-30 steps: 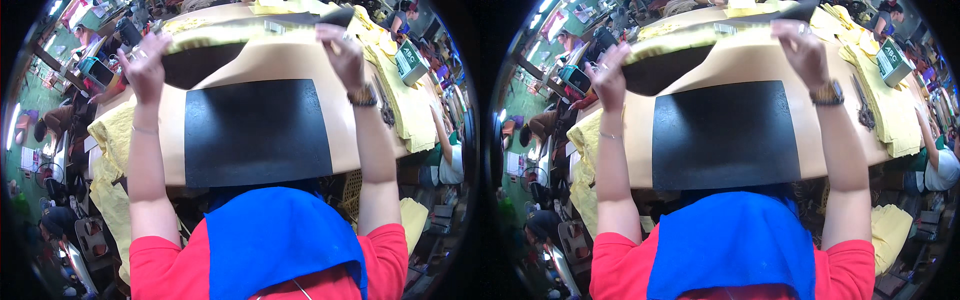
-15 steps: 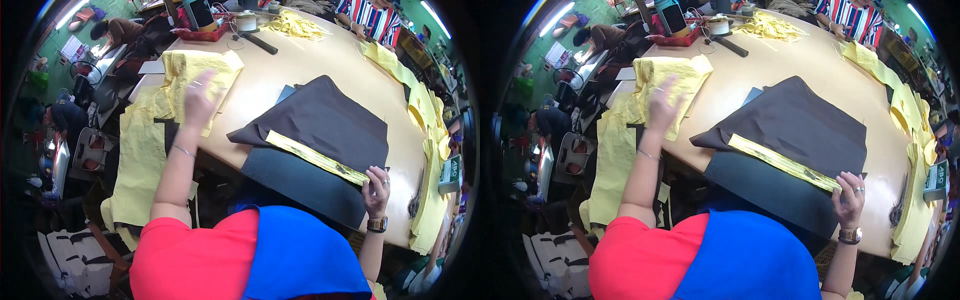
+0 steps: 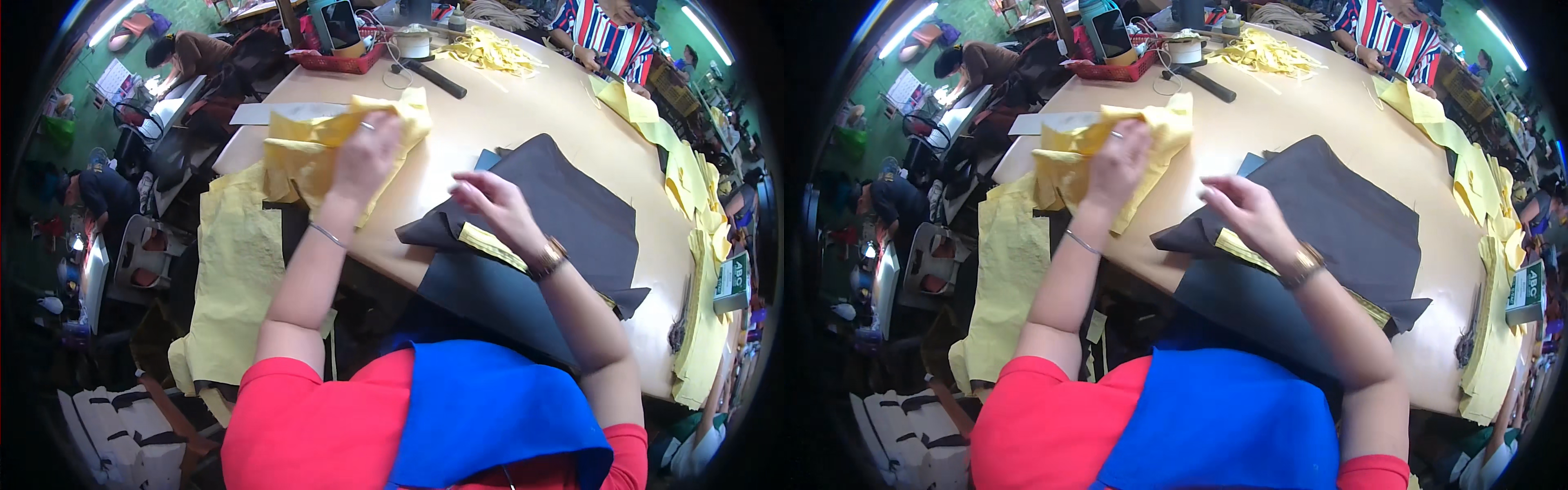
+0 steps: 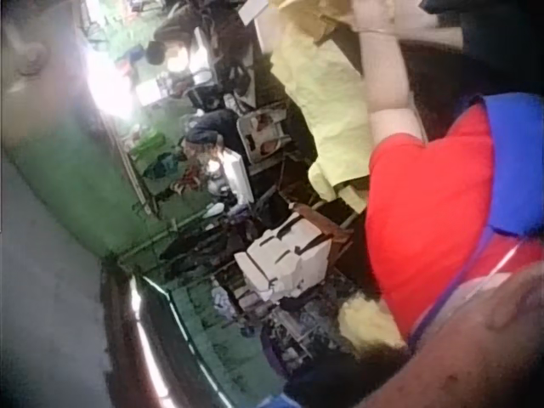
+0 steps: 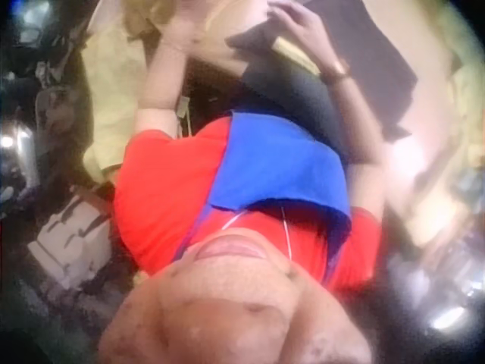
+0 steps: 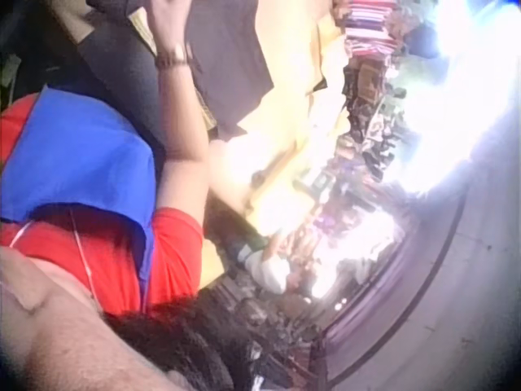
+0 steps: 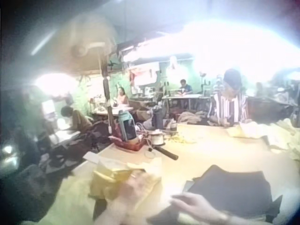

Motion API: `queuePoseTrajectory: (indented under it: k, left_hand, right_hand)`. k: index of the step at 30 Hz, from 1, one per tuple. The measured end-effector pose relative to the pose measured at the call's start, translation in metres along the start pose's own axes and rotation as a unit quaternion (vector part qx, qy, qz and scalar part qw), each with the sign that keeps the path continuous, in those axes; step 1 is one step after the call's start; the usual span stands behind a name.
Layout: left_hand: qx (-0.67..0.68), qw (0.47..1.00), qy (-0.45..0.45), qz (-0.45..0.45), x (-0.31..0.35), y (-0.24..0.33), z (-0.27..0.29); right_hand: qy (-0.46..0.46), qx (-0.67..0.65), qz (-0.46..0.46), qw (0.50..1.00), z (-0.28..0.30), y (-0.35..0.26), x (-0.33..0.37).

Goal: The person aligns, folds, and presses yellow fabric pieces onto zippered base panels by hand, smoothing the material along the zipper edges.

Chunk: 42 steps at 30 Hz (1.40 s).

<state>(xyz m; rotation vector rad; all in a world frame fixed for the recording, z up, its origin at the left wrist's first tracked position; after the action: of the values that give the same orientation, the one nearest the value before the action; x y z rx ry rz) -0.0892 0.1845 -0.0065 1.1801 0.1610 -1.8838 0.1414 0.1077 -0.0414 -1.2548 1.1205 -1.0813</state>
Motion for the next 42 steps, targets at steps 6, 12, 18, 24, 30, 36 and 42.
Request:
queuePoseTrajectory:
  k: [6,12,18,24,30,36,42]
  left_hand:
    - [0.212,0.976,-0.046,0.009,0.049,0.036,-0.025]
    - [0.21,0.969,0.052,0.118,0.059,0.002,-0.011]
    - [0.189,0.959,0.183,0.107,0.026,0.003,0.005]
    - [0.133,0.956,0.104,0.238,-0.011,-0.113,0.004]
    - [0.103,0.911,0.048,0.396,-0.025,-0.285,0.05]
    - [0.122,0.978,0.153,0.077,-0.081,-0.112,0.017]
    - [0.345,0.924,0.117,-0.116,-0.091,0.248,-0.007]
  right_hand:
    - [0.053,-0.154,-0.092,0.982,-0.063,0.044,-0.048]
    - [0.11,-0.178,-0.113,0.971,-0.075,0.043,-0.042]
    - [0.15,-0.192,-0.091,0.966,-0.065,0.036,-0.047]
    - [0.32,-0.269,0.008,0.908,0.024,-0.043,-0.071]
    - [0.293,-0.038,0.249,0.922,0.265,-0.192,-0.038]
    - [0.329,0.53,0.305,0.72,0.153,-0.282,0.078]
    - [0.087,0.635,0.387,0.663,0.071,-0.278,0.094]
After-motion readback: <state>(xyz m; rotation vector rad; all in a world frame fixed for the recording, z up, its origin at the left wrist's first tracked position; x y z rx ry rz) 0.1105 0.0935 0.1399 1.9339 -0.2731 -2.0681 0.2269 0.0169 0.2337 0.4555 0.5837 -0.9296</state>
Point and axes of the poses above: each hand's wrist, its own x-axis away from the middle knuckle, its own z-axis out of the back of the hand, y = z × x, the point moved 6 cm from there along -x, towards the middle knuckle, and after that the axes turned 9 degrees about y, right-handed, at the moved point
